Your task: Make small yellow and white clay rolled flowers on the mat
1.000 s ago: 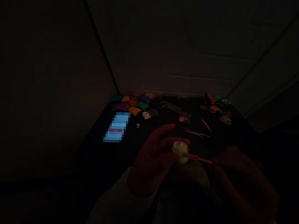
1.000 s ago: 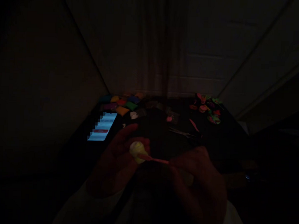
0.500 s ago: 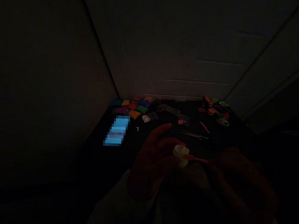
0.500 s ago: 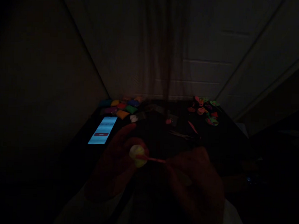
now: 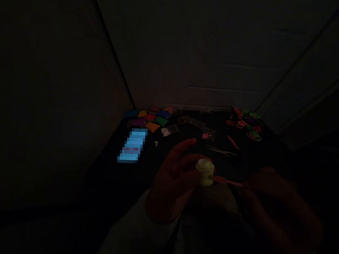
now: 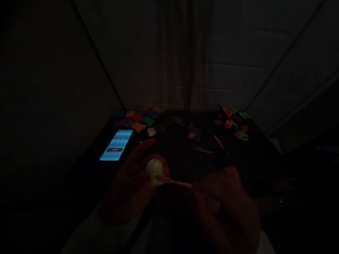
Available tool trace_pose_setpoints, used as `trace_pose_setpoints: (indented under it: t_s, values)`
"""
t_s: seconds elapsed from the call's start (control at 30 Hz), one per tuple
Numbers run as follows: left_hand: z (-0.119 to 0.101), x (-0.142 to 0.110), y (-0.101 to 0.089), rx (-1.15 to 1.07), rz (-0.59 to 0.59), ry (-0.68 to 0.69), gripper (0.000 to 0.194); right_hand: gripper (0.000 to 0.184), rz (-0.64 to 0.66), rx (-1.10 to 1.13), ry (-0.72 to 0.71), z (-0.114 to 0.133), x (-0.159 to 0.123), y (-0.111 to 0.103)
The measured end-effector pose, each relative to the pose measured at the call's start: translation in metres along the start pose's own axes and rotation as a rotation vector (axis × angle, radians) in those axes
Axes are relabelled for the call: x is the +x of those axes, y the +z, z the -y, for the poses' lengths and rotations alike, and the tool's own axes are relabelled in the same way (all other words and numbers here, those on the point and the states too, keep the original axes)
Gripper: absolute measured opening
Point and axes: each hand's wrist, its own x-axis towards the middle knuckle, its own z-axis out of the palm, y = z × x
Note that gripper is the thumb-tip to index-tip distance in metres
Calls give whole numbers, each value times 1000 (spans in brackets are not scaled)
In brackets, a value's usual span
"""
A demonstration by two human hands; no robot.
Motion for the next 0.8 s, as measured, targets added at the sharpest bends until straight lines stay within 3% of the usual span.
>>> trace_pose_setpoints:
  t_s: [0.37,0.8]
  values:
    - [0,-2,2,10,15,29,45,23,120,-77,-36,-1,4,-5]
    - [0,-1,2,9,10,13,44,22,96,-106,-10,-3,1,-5]
